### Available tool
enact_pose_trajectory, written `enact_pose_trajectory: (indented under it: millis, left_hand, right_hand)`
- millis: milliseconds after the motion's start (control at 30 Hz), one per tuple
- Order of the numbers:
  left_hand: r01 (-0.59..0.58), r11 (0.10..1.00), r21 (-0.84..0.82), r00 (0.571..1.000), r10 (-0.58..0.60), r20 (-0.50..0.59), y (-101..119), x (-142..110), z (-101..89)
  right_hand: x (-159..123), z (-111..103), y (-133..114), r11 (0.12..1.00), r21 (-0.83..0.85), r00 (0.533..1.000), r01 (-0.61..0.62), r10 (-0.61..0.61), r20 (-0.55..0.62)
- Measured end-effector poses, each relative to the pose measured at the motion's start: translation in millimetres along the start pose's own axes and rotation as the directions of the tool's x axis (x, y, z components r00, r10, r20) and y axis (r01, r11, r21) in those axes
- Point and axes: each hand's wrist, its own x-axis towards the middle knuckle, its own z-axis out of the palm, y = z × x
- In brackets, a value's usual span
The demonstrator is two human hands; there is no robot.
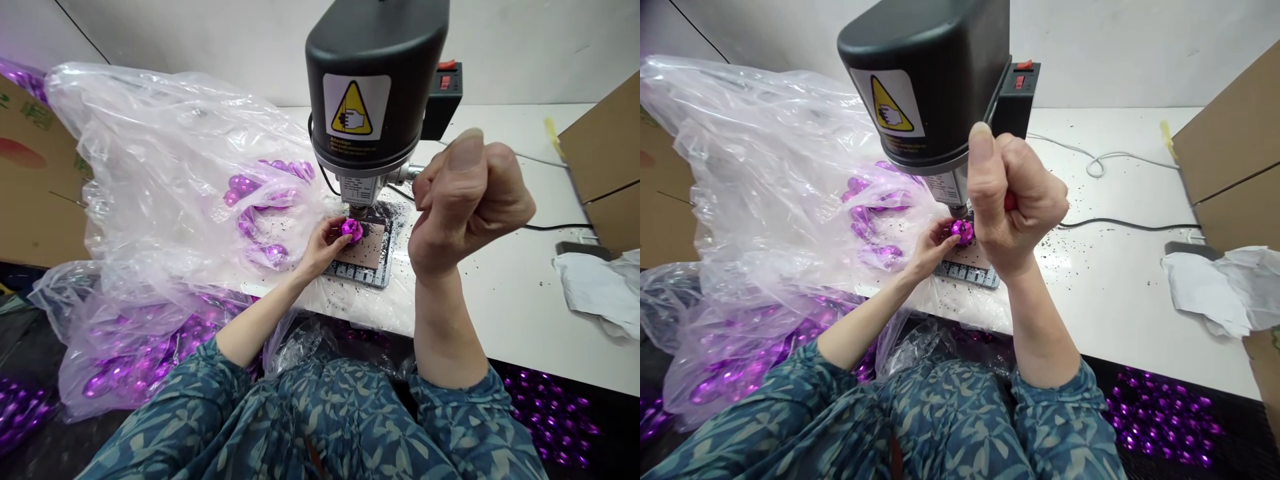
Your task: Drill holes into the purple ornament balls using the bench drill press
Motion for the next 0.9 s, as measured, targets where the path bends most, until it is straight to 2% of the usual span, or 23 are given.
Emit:
enact_pose_trajectory:
  millis: [167, 267, 367, 600, 833, 900]
  left_hand:
    - [-0.129, 0.975, 0.179, 0.991, 0.119, 0.065, -12, 0, -1.6]
    - [-0.240, 0.928, 0.286, 0.971, 0.222, 0.094, -13, -1, -2.4]
    - [-0.298, 0.901, 0.314, 0.954, 0.268, 0.136, -12, -5, -1.3]
    - [-0.192, 0.962, 0.195, 0.980, 0.176, 0.096, -9, -6, 4.3]
    - [-0.111, 0.991, 0.071, 0.994, 0.109, 0.031, -7, -4, 11.8]
    - [-0.103, 0.993, 0.066, 0.995, 0.101, 0.023, -9, -4, 12.6]
  right_hand:
    - [-1, 0, 4, 0.998, -0.059, 1.000, 0.014, -0.016, -0.023]
    - [-1, -1, 5, 0.999, -0.033, 1.000, 0.015, -0.015, -0.012]
    - [-1, -1, 4, 1.000, 0.008, 1.000, 0.029, -0.029, 0.005]
    - [-2, -3, 2, 0.999, 0.035, 0.999, 0.027, -0.027, 0.020]
    - [-2, 1, 0, 0.986, -0.163, 1.000, 0.025, -0.024, 0.008]
    - [-2, 1, 0, 0.987, -0.162, 1.000, 0.019, -0.019, 0.002]
